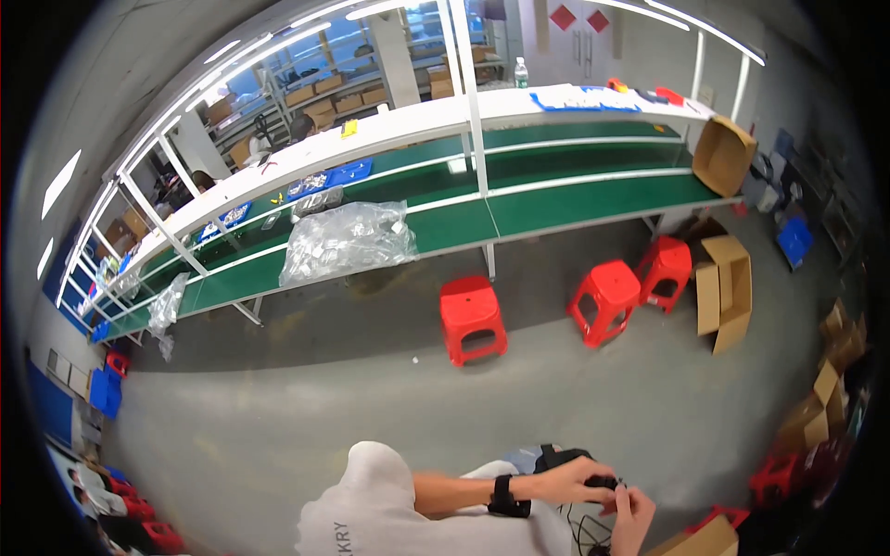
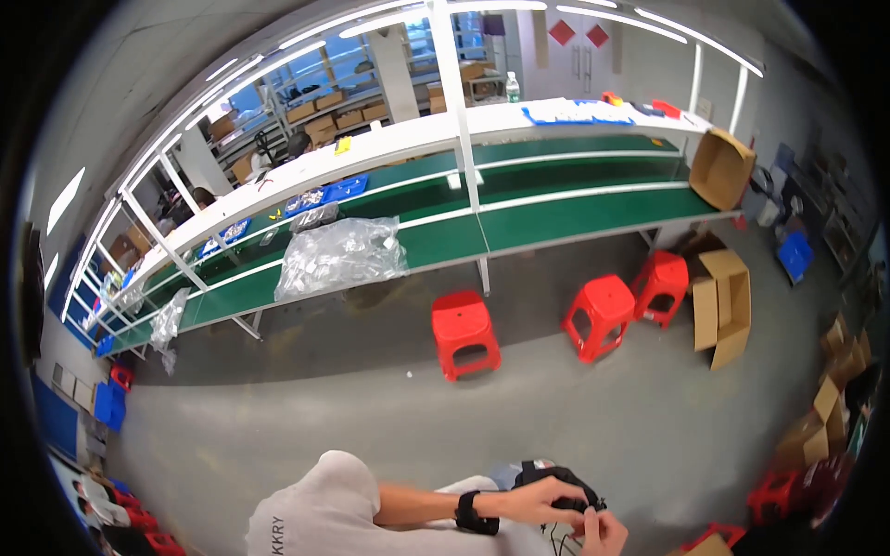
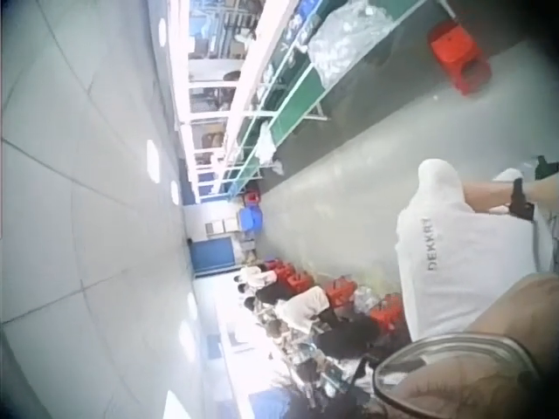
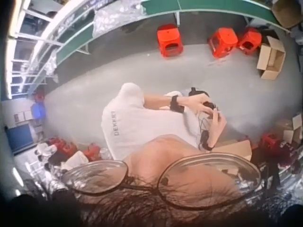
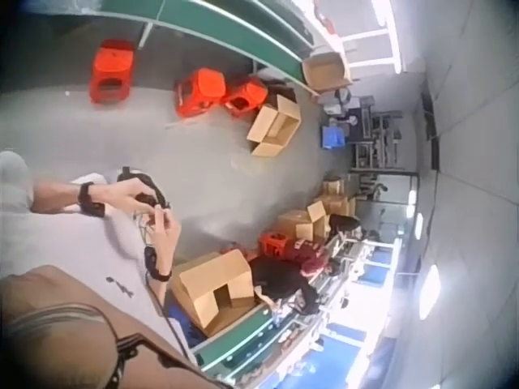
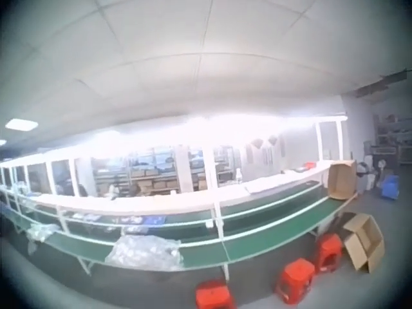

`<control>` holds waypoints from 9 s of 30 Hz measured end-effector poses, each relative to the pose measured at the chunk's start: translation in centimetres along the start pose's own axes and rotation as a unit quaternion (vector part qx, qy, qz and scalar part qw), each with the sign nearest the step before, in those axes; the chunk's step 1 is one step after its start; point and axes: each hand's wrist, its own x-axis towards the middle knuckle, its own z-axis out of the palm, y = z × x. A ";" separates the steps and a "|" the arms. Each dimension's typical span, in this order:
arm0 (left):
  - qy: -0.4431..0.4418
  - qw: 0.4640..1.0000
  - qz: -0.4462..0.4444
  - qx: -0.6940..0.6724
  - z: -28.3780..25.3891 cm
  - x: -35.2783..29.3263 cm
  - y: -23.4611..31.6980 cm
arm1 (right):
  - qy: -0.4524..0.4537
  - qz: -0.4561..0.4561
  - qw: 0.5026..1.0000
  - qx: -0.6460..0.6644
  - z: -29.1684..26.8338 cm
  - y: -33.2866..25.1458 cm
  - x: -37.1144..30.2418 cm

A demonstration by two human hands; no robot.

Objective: Assembling small white plastic electronic components on a factory assembly line.

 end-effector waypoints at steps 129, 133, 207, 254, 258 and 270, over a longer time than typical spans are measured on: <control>-0.365 0.723 0.584 0.059 58.7 25.0 -9.8 | 0.956 0.077 0.088 0.268 19.1 28.4 -63.9; -0.346 0.718 0.599 0.081 67.6 21.1 -10.0 | 0.951 0.053 0.057 0.299 12.9 34.1 -72.5; -0.793 0.579 0.014 0.191 113.8 2.1 -16.0 | 0.834 0.010 0.536 0.133 -47.3 61.2 -60.9; -0.658 0.658 0.261 0.256 106.6 8.7 -19.9 | 0.819 -0.032 0.474 0.320 -55.8 62.7 -52.2; -0.709 0.582 0.207 0.340 103.4 8.9 -29.3 | 0.800 0.035 0.548 0.240 -56.5 58.5 -51.6; -0.555 0.823 0.029 0.120 105.0 7.2 -32.5 | 0.775 0.102 0.617 0.089 -53.3 58.7 -53.4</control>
